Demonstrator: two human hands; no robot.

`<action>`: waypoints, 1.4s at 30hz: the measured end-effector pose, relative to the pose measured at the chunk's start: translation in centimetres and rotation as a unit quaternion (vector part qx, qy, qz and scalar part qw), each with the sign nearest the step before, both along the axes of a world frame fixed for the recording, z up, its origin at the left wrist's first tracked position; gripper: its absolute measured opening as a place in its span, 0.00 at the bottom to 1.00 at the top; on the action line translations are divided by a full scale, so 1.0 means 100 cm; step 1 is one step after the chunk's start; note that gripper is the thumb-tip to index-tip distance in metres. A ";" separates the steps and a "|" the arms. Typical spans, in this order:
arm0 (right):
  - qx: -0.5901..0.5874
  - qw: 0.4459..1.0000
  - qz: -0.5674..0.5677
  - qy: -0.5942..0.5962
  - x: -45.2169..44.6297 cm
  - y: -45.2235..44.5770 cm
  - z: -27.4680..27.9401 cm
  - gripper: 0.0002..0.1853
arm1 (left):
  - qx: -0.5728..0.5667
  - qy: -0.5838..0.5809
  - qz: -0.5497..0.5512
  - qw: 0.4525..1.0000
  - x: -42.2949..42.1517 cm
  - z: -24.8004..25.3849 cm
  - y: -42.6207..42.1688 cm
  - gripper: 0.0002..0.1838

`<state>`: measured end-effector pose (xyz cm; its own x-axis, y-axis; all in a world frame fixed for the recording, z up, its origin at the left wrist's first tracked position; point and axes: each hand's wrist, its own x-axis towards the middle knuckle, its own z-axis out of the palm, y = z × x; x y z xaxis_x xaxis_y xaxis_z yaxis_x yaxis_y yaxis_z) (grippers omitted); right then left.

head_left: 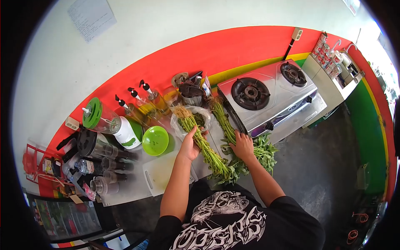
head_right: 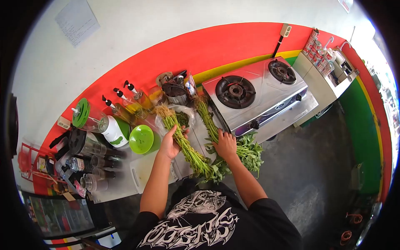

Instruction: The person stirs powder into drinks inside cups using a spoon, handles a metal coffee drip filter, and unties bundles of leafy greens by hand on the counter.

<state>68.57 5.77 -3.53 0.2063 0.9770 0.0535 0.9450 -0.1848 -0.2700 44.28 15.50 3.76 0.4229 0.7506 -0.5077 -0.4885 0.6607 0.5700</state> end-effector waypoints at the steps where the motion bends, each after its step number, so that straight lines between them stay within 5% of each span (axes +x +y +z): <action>1: -0.004 1.000 0.002 -0.001 0.000 -0.001 -0.002 0.39 | -0.010 -0.002 0.001 1.000 -0.001 -0.002 -0.001 0.21; 9: 0.066 0.997 -0.030 -0.029 0.001 -0.004 -0.013 0.33 | -0.044 -0.029 0.017 0.998 -0.011 -0.012 -0.012 0.20; 16: -0.026 0.999 -0.024 -0.027 -0.006 -0.014 0.005 0.36 | -0.013 -0.058 0.042 0.997 -0.011 0.000 -0.031 0.21; 19: 0.106 0.994 -0.006 -0.019 -0.012 -0.025 0.028 0.37 | -0.013 -0.061 0.045 0.997 -0.005 0.001 -0.036 0.21; 21: 0.122 0.976 0.065 0.169 -0.020 -0.033 0.046 0.37 | -0.010 -0.065 0.039 0.997 0.003 -0.001 -0.041 0.21; 22: 0.123 0.976 0.062 0.168 -0.027 -0.038 0.063 0.37 | 0.001 -0.070 0.034 0.997 0.009 -0.004 -0.042 0.21; 24: -0.028 0.833 0.067 0.548 -0.043 -0.046 0.093 0.35 | 0.013 -0.074 0.024 0.997 0.024 -0.002 -0.046 0.22; 28: 0.021 0.832 0.068 0.550 -0.051 -0.048 0.065 0.34 | 0.058 -0.100 -0.023 0.993 0.042 0.009 -0.068 0.24; 38: 0.003 0.772 0.088 0.629 -0.059 -0.064 0.073 0.25 | 0.231 0.225 -0.035 0.946 0.030 0.033 -0.102 0.23; 40: 0.041 0.767 0.102 0.632 -0.064 -0.063 0.072 0.24 | 0.416 0.462 0.019 0.783 0.026 0.045 -0.107 0.21; 42: 0.020 0.774 0.088 0.627 -0.061 -0.064 0.076 0.24 | 0.396 0.462 0.071 0.791 0.022 0.055 -0.114 0.20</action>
<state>62.49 -0.60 4.04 -0.0145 0.9987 -0.0497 -0.0547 -0.0504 -0.9972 46.50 4.08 9.28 0.0286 0.9944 0.1015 0.3409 -0.1051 0.9342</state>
